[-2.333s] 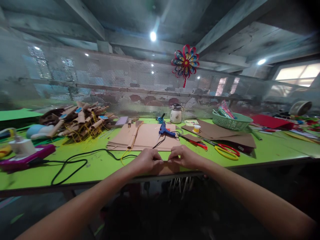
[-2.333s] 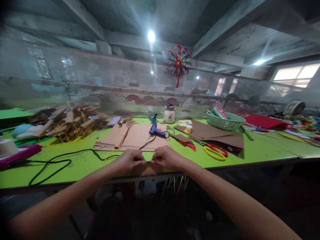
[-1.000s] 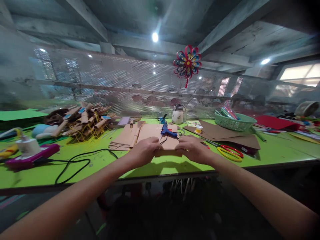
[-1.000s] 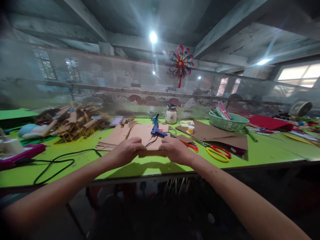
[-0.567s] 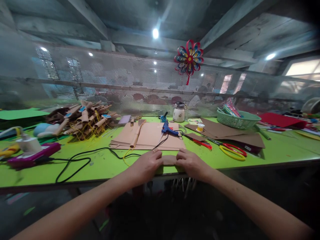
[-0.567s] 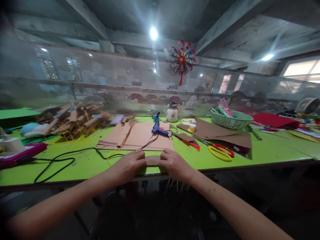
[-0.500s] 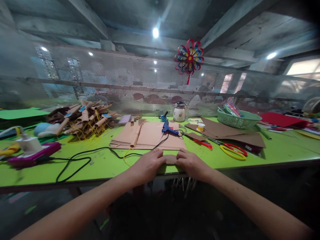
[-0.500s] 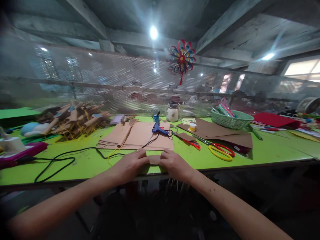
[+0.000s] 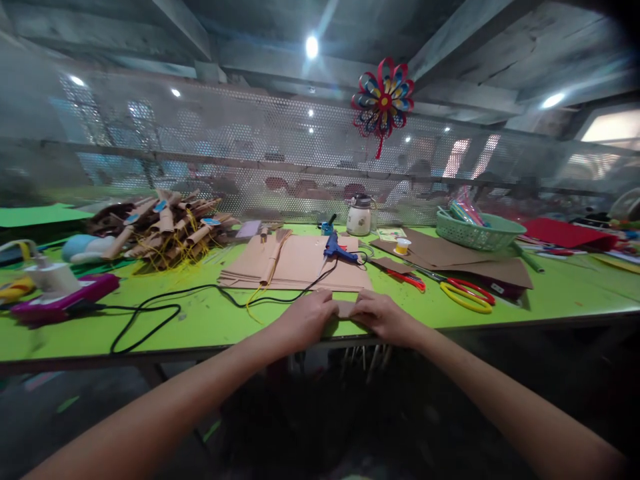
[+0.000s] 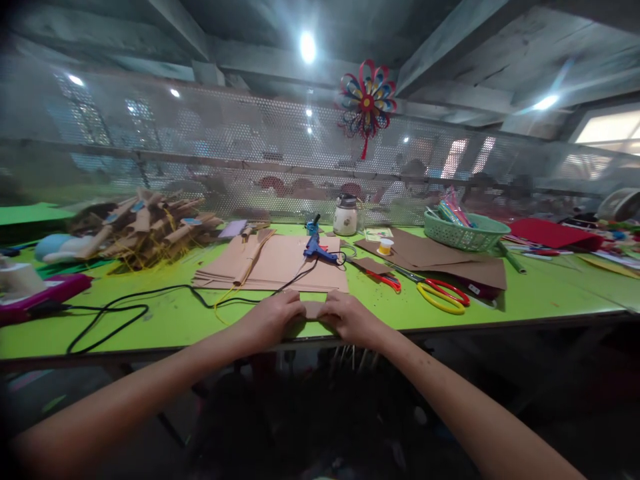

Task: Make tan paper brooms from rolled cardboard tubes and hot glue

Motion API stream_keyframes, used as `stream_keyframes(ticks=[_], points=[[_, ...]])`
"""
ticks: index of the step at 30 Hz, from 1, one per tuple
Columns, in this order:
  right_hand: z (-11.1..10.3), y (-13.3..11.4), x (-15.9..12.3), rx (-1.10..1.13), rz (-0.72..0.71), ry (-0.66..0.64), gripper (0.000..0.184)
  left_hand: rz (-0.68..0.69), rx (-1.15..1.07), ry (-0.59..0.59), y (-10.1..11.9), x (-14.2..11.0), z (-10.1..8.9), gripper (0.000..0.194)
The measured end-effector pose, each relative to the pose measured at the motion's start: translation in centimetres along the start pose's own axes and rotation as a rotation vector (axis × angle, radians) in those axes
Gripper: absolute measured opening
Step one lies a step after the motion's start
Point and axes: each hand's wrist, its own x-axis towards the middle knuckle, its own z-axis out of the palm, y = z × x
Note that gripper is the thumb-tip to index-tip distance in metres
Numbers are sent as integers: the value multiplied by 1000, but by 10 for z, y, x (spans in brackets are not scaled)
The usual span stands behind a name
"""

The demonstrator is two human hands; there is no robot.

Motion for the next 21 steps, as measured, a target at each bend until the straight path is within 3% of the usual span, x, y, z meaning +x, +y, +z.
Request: stream_keyframes(ticks=[5, 10, 21], points=[[-9, 5, 6, 122, 49, -80, 13, -43, -181, 15, -8, -1, 2, 15], [-14, 6, 11, 142, 114, -170, 12, -60, -297, -56, -20, -1, -2, 13], [-19, 4, 25, 194, 366, -284, 8, -166, -344, -165, -27, -2, -13, 21]])
